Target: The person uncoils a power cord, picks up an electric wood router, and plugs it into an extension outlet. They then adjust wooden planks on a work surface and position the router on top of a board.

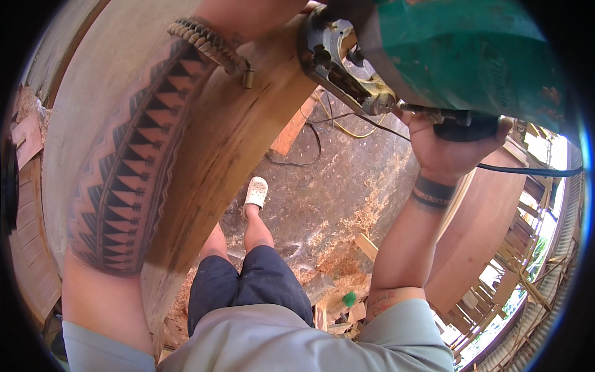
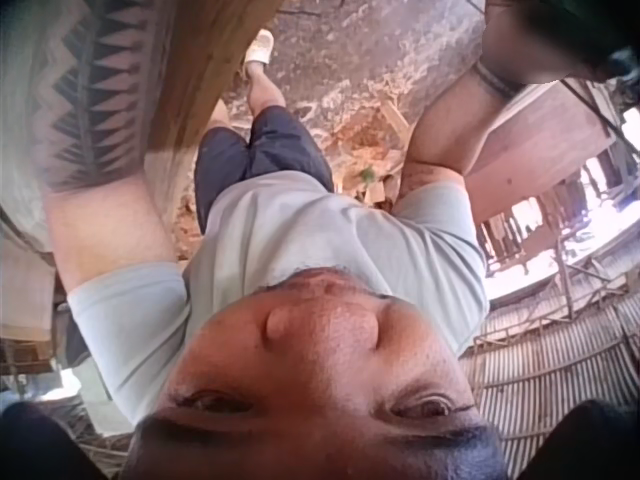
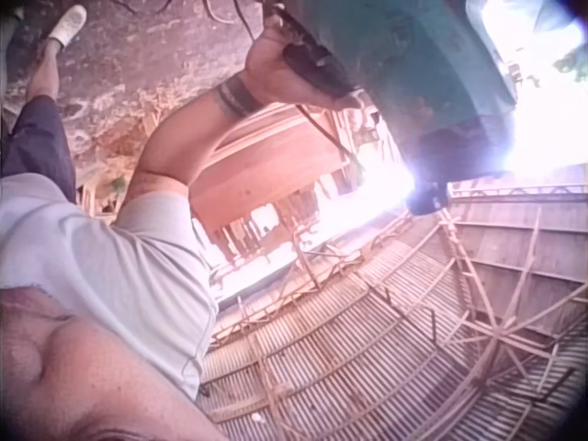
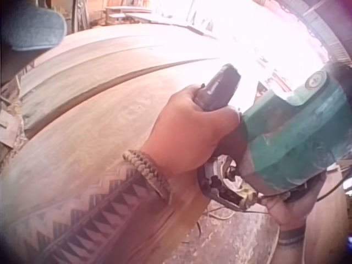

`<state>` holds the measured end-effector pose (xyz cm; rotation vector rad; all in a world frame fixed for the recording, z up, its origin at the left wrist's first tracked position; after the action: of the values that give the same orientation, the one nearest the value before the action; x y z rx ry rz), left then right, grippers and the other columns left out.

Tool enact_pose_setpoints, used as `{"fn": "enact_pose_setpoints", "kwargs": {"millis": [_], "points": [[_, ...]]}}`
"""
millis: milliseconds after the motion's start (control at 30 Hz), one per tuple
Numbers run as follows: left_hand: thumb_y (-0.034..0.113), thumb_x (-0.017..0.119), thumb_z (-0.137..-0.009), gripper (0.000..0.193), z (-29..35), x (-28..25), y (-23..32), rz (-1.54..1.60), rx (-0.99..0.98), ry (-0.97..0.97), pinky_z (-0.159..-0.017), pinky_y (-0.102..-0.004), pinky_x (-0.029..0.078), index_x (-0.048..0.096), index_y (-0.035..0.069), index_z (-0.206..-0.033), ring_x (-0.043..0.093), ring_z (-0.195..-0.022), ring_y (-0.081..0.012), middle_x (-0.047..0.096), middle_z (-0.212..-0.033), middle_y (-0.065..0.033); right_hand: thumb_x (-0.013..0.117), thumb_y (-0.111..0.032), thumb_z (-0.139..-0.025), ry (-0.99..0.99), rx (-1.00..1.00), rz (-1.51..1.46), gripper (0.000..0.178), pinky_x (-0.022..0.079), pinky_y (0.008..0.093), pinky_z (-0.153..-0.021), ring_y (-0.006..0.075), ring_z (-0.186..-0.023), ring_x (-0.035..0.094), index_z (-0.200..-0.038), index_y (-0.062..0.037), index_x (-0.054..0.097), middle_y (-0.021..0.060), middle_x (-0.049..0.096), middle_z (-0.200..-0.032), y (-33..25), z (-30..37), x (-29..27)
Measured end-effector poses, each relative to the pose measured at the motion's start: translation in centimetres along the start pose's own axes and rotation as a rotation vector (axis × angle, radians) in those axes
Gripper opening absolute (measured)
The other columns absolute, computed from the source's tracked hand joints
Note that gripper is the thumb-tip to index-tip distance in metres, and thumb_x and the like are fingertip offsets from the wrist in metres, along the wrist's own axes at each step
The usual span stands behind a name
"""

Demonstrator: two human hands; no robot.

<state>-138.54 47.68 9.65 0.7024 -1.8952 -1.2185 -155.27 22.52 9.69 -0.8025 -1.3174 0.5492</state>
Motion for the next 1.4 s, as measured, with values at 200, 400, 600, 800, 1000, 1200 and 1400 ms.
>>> {"fn": "enact_pose_setpoints", "kwargs": {"millis": [200,400,600,800,1000,1200,1400], "points": [[0.023,0.072,-0.082,0.053,-0.6,0.0,-0.4,-0.081,-0.087,0.083,-0.071,-0.0300,0.055,0.058,-0.013,-0.118,0.068,-0.083,-0.0182,0.070,-0.095,-0.0134,0.048,-0.076,-0.083,0.047,-0.001,0.030,0.074,0.041,0.0697,-0.092,0.0380,-0.116,0.059,-0.134,-0.0225,0.059,0.0057,0.062,-0.135,0.1,0.2,0.0],[0.023,0.072,-0.082,0.050,-1.0,-0.3,-1.2,0.104,0.044,0.017,-0.068,-0.0288,0.054,0.059,-0.012,-0.115,0.067,-0.079,-0.0161,0.070,-0.091,-0.0116,0.041,-0.080,-0.083,0.130,0.033,0.101,0.076,0.036,0.0723,-0.093,0.0370,-0.101,0.061,-0.122,-0.0200,0.065,0.0065,0.069,-0.110,0.4,0.4,-0.2],[0.026,0.072,-0.082,0.051,-1.2,0.1,-1.0,0.017,0.076,0.050,-0.068,-0.0287,0.054,0.060,-0.013,-0.113,0.067,-0.079,-0.0165,0.070,-0.091,-0.0124,0.036,-0.077,-0.086,0.204,-0.001,0.063,0.076,0.031,0.0742,-0.098,0.0420,-0.095,0.060,-0.117,-0.0149,0.067,0.0079,0.066,-0.084,0.0,0.6,1.1],[0.026,0.073,-0.080,0.056,-0.7,0.6,-1.2,-0.024,-0.021,0.066,-0.067,-0.0295,0.055,0.058,-0.015,-0.115,0.068,-0.079,-0.0180,0.070,-0.091,-0.0144,0.034,-0.073,-0.089,0.517,-0.110,0.276,0.073,0.032,0.0734,-0.098,0.0344,-0.086,0.060,-0.114,-0.0134,0.067,0.0069,0.062,-0.076,0.7,0.8,1.4],[0.026,0.073,-0.080,0.060,-0.9,-0.6,-2.3,0.090,0.019,-0.007,-0.069,-0.0295,0.055,0.056,-0.017,-0.119,0.069,-0.081,-0.0185,0.070,-0.094,-0.0162,0.036,-0.076,-0.086,0.266,-0.004,0.132,0.076,0.032,0.0723,-0.099,0.0412,-0.094,0.062,-0.115,-0.0133,0.067,0.0073,0.062,-0.072,0.5,0.6,0.5],[0.026,0.073,-0.081,0.061,-0.8,-0.2,0.0,0.018,0.017,-0.035,-0.069,-0.0300,0.056,0.055,-0.016,-0.121,0.069,-0.082,-0.0187,0.070,-0.096,-0.0160,0.044,-0.079,-0.082,0.051,0.078,-0.002,0.079,0.029,0.0730,-0.101,0.0424,-0.108,0.058,-0.126,-0.0168,0.065,0.0126,0.069,-0.114,0.9,0.5,1.3],[0.023,0.071,-0.087,0.040,-2.3,0.9,-1.7,-0.014,-0.190,0.066,-0.061,-0.0289,0.053,0.059,-0.004,-0.113,0.065,-0.073,-0.0143,0.066,-0.088,-0.0071,0.047,-0.082,-0.081,-0.037,0.070,-0.150,0.088,0.028,0.0786,-0.103,0.0465,-0.123,0.052,-0.142,-0.0179,0.053,0.0156,0.053,-0.145,0.8,0.8,-0.3]]}}
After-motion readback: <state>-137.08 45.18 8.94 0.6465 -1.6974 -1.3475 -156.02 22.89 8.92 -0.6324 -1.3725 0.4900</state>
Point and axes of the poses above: each hand's wrist, its own z-axis away from the middle knuckle, its own x-axis out of the palm, y = z × x, the point moved 4 cm from there along -z, towards the middle knuckle
